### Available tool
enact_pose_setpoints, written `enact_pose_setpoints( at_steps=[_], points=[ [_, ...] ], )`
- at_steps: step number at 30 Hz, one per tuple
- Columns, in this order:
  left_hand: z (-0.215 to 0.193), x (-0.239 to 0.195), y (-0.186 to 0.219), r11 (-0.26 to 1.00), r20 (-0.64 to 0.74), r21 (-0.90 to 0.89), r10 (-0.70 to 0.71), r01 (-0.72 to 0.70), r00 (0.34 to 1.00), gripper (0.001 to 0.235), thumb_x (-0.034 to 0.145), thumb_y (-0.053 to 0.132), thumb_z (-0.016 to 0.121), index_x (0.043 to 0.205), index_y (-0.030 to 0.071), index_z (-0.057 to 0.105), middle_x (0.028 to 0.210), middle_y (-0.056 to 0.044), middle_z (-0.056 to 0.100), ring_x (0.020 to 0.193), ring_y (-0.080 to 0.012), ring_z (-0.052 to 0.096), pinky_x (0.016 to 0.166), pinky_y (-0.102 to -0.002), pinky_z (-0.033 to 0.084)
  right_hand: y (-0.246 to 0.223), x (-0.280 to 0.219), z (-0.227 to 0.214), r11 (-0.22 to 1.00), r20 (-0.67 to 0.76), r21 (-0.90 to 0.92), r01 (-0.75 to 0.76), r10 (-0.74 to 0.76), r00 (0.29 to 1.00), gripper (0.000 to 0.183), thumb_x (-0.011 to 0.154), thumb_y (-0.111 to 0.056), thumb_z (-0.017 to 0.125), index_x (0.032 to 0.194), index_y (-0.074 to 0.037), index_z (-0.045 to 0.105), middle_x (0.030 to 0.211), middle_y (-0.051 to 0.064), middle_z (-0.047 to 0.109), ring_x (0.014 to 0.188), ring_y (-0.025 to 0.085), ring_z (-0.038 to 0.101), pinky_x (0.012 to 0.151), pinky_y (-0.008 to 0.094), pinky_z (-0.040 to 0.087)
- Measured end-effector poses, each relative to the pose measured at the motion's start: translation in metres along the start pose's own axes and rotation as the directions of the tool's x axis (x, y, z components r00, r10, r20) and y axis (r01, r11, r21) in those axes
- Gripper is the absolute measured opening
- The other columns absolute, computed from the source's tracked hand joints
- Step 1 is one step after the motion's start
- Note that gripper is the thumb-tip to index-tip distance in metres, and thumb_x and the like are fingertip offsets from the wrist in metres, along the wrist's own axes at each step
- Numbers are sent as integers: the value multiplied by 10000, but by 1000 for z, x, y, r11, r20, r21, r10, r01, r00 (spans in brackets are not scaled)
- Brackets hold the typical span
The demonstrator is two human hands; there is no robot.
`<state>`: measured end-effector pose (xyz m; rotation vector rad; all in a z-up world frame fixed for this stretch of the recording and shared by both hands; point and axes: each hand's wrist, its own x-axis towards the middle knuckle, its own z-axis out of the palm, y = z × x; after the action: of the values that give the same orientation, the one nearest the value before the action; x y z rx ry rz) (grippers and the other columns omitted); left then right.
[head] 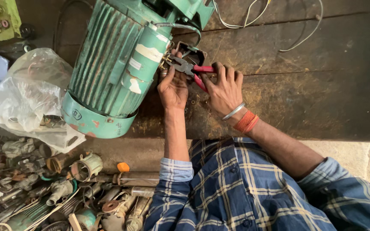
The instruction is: The person works on a green electric motor, stripping and twisting wires, then connecting them to the motor's terminal box. They use pliers and electrical tape to secure the connections.
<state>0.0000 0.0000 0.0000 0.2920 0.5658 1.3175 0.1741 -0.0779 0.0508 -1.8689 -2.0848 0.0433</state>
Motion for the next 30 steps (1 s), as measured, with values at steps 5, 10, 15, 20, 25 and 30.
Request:
enact_pose_setpoints(
  at_steps=[5, 10, 15, 20, 25, 30],
  points=[
    [8, -2, 5, 992, 9, -128, -11, 12, 1000, 616, 990, 25, 546, 1567, -89, 362, 1559, -201, 486, 1459, -305, 478, 1206, -433, 447, -2, 11, -18, 990, 112, 133, -44, 29, 993, 621, 586, -323, 811, 1192, -196, 761, 1274, 175, 505, 1092, 386, 479, 861, 507, 388],
    [15, -7, 10, 962, 60, -273, -2, 18, 998, 760, 799, 34, 486, 1544, -79, 380, 1549, -232, 476, 1476, -356, 443, 1220, -465, 423, 0, 17, -22, 986, 236, 155, -67, 29, 971, 419, 575, -286, 793, 986, -207, 785, 1164, 154, 497, 1029, 380, 494, 775, 503, 409],
    [17, -6, 9, 938, 30, -345, -27, 35, 999, 846, 721, 86, 492, 1538, -99, 371, 1560, -256, 448, 1493, -379, 412, 1238, -483, 394, 3, 21, -24, 976, 286, 197, -94, 35, 958, 366, 568, -269, 777, 927, -199, 790, 1169, 148, 495, 1034, 373, 498, 746, 492, 413],
    [16, -4, 7, 935, 88, -350, -24, 53, 996, 827, 743, 92, 497, 1541, -89, 376, 1574, -248, 437, 1501, -376, 390, 1254, -497, 358, 4, 22, -36, 986, 217, 163, -42, 6, 976, 627, 550, -268, 782, 1174, -215, 753, 1154, 149, 506, 1052, 363, 512, 770, 512, 427],
    [12, -8, 15, 948, 89, -311, -44, 70, 995, 771, 790, 90, 509, 1536, -76, 404, 1565, -232, 456, 1497, -376, 402, 1253, -490, 358, -4, 23, -45, 957, 287, 279, -83, 0, 958, 739, 543, -341, 821, 1254, -182, 697, 1199, 221, 510, 1101, 425, 502, 791, 613, 436],
    [1, -5, 10, 981, -26, -194, -31, 26, 999, 603, 919, 100, 546, 1462, -144, 446, 1526, -296, 486, 1459, -388, 455, 1209, -481, 414, 7, 29, -39, 861, 406, 480, -166, -50, 913, 534, 702, -174, 705, 1226, -74, 685, 1005, 210, 635, 1125, 401, 553, 896, 514, 516]
  ],
)
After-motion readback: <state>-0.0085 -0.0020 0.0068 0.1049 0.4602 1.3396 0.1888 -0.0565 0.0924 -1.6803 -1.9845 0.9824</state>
